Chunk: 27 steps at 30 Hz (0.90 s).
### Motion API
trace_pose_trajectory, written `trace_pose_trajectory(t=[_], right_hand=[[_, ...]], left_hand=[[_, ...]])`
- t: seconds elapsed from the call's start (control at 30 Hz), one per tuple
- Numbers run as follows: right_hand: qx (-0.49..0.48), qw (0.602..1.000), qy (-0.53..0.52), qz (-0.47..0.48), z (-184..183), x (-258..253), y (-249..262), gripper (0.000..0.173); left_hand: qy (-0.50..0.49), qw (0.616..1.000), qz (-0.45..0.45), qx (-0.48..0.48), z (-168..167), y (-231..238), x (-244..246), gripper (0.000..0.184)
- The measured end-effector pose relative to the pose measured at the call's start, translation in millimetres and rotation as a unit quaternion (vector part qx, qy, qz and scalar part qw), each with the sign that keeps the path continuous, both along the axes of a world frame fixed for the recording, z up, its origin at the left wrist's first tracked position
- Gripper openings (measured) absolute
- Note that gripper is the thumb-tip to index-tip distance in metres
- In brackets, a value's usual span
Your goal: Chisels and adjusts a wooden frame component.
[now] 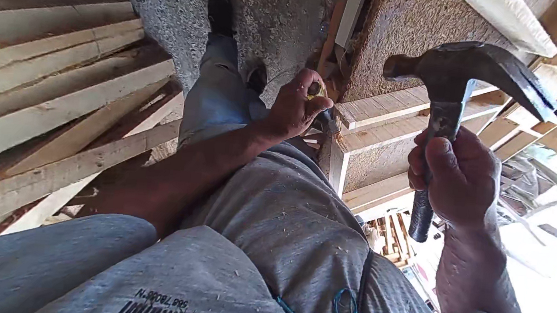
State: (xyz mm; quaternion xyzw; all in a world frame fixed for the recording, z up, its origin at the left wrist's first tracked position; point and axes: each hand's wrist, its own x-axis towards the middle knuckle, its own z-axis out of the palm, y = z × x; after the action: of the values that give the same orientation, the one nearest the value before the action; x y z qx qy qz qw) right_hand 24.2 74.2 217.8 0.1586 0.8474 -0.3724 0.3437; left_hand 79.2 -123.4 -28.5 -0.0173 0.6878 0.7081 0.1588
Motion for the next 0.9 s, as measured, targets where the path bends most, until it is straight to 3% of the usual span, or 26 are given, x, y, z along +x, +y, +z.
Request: trace_pose_trajectory(t=[0.13, 0.23, 0.43, 0.57, 0.77, 0.83, 0.9], right_hand=[[0.029, 0.996, -0.021, 0.078, 1, -4, -9, 0.027], [0.052, 0.989, -0.04, 0.135, -2, -9, -13, 0.028], [0.108, 0.959, -0.063, 0.255, -6, -42, -36, 0.029], [0.159, 0.931, -0.101, 0.312, -22, -63, -56, 0.031], [0.24, 0.86, -0.226, 0.39, -47, -101, -83, 0.04], [0.267, 0.829, -0.254, 0.421, -43, -124, -99, 0.043], [0.277, 0.826, -0.25, 0.421, -34, -153, -113, 0.045]], left_hand=[[-0.008, 1.0, 0.003, -0.001, -3, 10, 2, 0.047], [-0.033, 0.998, -0.043, -0.039, 3, 5, -11, 0.047], [-0.005, 0.993, -0.111, -0.035, 0, 7, -27, 0.071], [-0.094, 0.987, -0.111, 0.068, -10, 8, -29, 0.061], [-0.19, 0.955, -0.014, 0.227, -14, 23, -14, 0.03], [-0.199, 0.945, -0.005, 0.258, -14, 28, -9, 0.03], [-0.19, 0.944, -0.015, 0.268, -16, 32, -6, 0.038]])
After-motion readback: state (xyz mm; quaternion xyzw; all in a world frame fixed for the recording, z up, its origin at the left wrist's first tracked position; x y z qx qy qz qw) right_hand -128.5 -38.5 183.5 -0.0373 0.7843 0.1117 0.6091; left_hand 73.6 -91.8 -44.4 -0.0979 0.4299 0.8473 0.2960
